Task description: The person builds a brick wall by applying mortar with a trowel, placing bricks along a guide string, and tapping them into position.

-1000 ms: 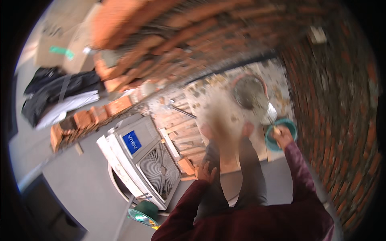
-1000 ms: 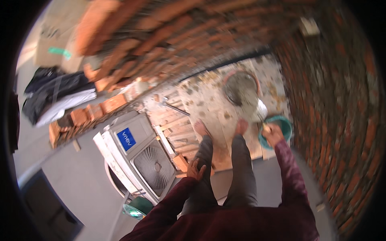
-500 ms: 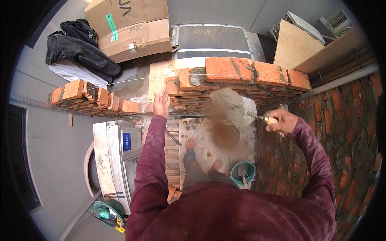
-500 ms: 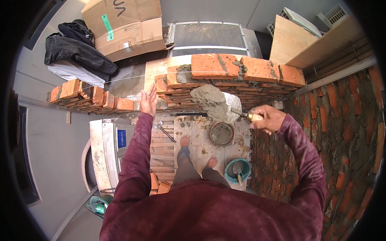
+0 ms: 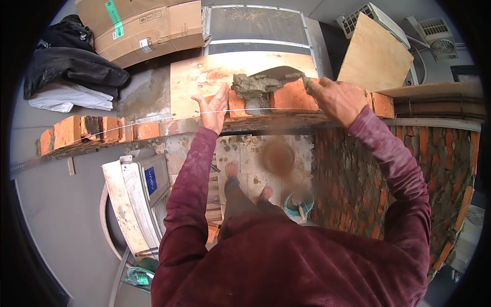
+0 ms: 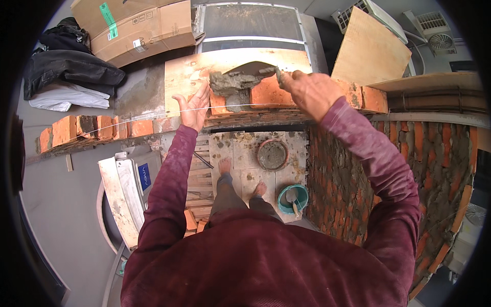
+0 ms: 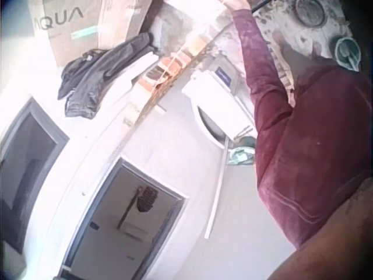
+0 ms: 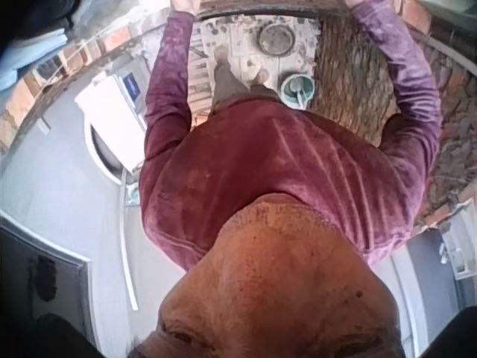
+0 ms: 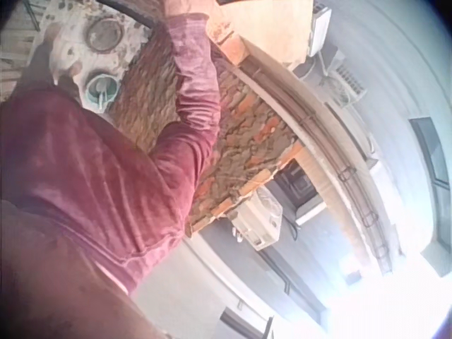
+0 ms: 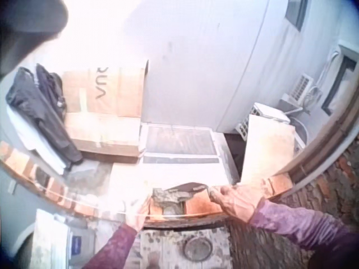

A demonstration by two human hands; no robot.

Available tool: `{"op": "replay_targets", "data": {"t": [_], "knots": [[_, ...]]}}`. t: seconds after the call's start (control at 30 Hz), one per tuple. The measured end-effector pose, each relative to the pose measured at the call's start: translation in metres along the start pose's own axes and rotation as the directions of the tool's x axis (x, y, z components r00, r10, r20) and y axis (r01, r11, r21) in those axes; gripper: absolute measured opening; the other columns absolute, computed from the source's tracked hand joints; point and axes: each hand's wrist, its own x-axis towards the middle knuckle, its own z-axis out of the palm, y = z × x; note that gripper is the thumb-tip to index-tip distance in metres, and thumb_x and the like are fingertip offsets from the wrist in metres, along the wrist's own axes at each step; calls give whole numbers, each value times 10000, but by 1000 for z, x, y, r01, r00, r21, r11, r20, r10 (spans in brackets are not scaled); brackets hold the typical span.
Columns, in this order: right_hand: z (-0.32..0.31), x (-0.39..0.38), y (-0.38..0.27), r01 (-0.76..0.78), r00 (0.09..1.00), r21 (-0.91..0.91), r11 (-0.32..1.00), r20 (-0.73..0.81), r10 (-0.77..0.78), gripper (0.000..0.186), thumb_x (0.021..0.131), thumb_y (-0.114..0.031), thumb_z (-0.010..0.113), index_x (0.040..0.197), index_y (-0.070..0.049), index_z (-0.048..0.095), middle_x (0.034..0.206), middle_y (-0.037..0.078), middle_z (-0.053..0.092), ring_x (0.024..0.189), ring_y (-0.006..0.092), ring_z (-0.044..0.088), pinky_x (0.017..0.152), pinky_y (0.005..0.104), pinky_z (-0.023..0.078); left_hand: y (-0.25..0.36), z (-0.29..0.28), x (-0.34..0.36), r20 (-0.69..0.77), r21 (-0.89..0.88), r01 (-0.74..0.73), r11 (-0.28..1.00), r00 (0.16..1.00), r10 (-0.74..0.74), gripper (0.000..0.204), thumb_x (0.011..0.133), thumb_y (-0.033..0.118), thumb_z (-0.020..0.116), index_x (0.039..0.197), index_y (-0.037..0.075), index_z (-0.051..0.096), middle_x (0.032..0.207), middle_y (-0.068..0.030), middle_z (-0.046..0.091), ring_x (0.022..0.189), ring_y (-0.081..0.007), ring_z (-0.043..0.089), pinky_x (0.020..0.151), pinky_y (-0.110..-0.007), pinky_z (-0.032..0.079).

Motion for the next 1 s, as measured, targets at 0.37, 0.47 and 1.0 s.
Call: {"op": "replay_targets", "data": {"t": [0.37,0.47,1.0], "knots": [[-54,-83,-22,-241,969,391,888,38,246,367,906,-169,601,1200,14,480,895,188,627,758,330,656,656,425,539,-5,3,-6,100,369,-136,919,989,106,1090,801,848,-21,1517,84,282,1586,-153,208,1481,-300,142,1195,-431,66],[-57,-89,-26,-280,957,305,910,11,291,329,908,-162,581,1169,22,502,875,200,615,752,351,648,664,443,530,-12,1,-4,153,385,-190,903,978,140,1069,821,836,3,1509,73,301,1586,-123,226,1482,-277,144,1198,-420,76],[-81,11,-69,14,989,-501,865,137,64,527,852,-144,531,1312,95,435,944,109,522,899,216,579,730,332,489,-41,-11,-28,-22,331,-114,937,991,129,959,901,753,27,1527,58,240,1573,-137,246,1464,-264,209,1197,-397,99]]}}
